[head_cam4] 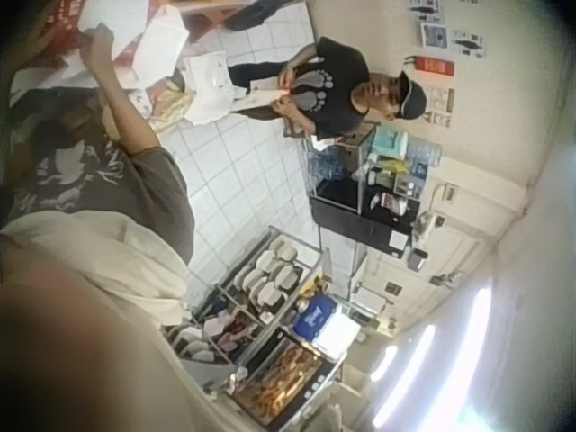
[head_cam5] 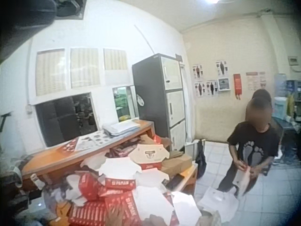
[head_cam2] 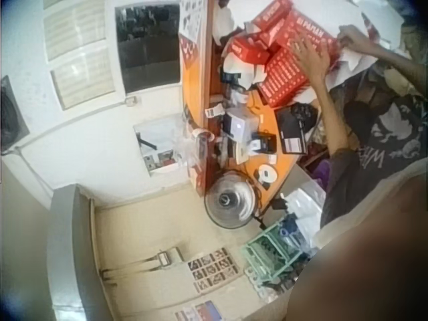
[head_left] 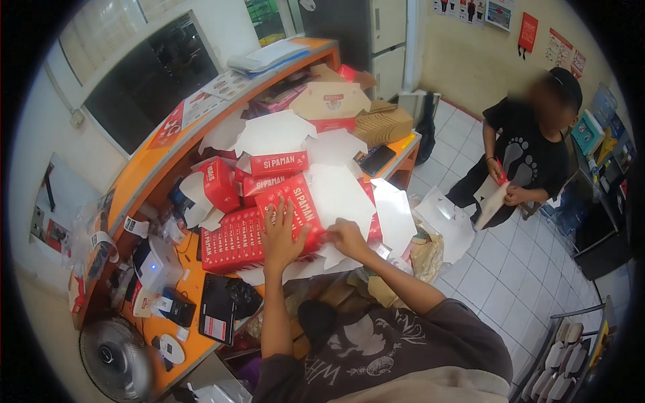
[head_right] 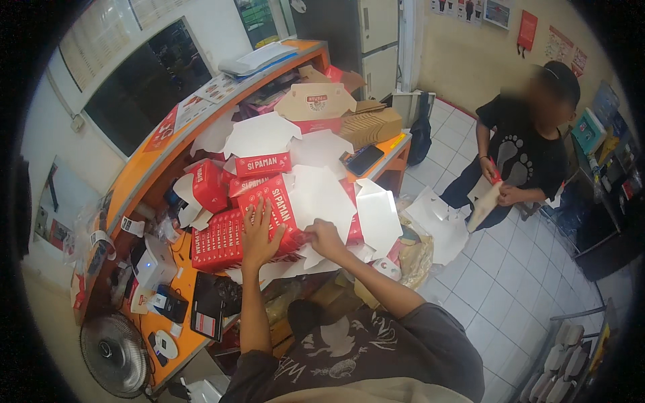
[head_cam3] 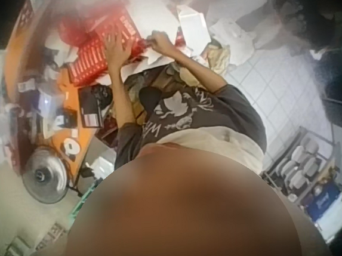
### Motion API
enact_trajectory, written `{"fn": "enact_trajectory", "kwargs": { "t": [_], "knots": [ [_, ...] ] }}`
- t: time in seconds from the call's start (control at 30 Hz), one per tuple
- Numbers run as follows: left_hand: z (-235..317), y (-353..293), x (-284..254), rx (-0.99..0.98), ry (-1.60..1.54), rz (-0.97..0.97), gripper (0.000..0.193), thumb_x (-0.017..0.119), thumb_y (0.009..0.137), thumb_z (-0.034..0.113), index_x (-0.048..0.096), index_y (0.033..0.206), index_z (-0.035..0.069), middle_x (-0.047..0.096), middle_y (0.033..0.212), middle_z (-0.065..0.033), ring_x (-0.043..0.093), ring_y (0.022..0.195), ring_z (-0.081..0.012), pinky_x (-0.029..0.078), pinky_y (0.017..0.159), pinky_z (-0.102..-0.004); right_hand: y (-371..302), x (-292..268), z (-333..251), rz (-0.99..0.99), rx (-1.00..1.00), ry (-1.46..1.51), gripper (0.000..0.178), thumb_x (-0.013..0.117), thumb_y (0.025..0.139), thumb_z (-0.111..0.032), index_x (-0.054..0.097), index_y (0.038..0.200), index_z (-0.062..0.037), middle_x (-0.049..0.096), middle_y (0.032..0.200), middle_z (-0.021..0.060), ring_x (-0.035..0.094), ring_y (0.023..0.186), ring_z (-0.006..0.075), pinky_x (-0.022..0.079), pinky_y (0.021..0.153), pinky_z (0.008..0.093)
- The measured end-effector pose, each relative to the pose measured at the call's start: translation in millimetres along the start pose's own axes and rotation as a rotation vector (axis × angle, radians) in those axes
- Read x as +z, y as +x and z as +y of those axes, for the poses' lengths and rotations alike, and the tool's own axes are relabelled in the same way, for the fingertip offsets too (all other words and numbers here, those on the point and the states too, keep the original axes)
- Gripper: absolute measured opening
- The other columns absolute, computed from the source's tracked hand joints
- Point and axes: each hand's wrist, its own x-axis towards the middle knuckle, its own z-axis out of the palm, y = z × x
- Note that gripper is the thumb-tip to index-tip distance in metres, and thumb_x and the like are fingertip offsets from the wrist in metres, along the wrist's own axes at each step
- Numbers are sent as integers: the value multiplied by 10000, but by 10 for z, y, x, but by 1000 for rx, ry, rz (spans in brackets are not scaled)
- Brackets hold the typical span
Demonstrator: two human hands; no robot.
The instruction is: The person assembles red and white cardboard boxes by folding the flaps and tucking them into slots. They work at a cluttered counter, handling the boxes one by one and stacking the finished units. A second person is visible in the background, also assembling similar boxes.
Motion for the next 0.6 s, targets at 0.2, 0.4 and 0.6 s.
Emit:
{"fn": "enact_trajectory", "kwargs": {
  "t": [0.2, 0.4, 0.6],
  "knots": [
    [-47, 17, 20, 12, 2, 37, 737, 557, 875, 476, 314, 1473, 121, 244, 1552, -83, 237, 1399, -359, 328, 988, -649, -4, 35, 84, -39, 30, 118, 148, 704, 715, -40, 696, 862, -52, 584, 790, 165, 589, 763, 345, 464, 671, 415],
    [66, 4, -54, 4, 35, 14, 723, 550, 882, 469, 325, 1468, 109, 265, 1543, -100, 253, 1385, -372, 305, 1041, -577, 2, -19, 189, -147, -114, 80, 251, 687, 730, -49, 669, 980, -36, 601, 903, 155, 595, 820, 321, 475, 694, 390],
    [-43, -61, 5, 11, 33, 79, 732, 563, 866, 486, 330, 1469, 143, 259, 1547, -80, 240, 1401, -348, 338, 966, -656, 534, -393, -1, -95, 154, 401, 402, 511, 957, -172, 477, 1349, -88, 486, 1383, 99, 460, 1266, 203, 367, 1055, 349]
  ]
}}
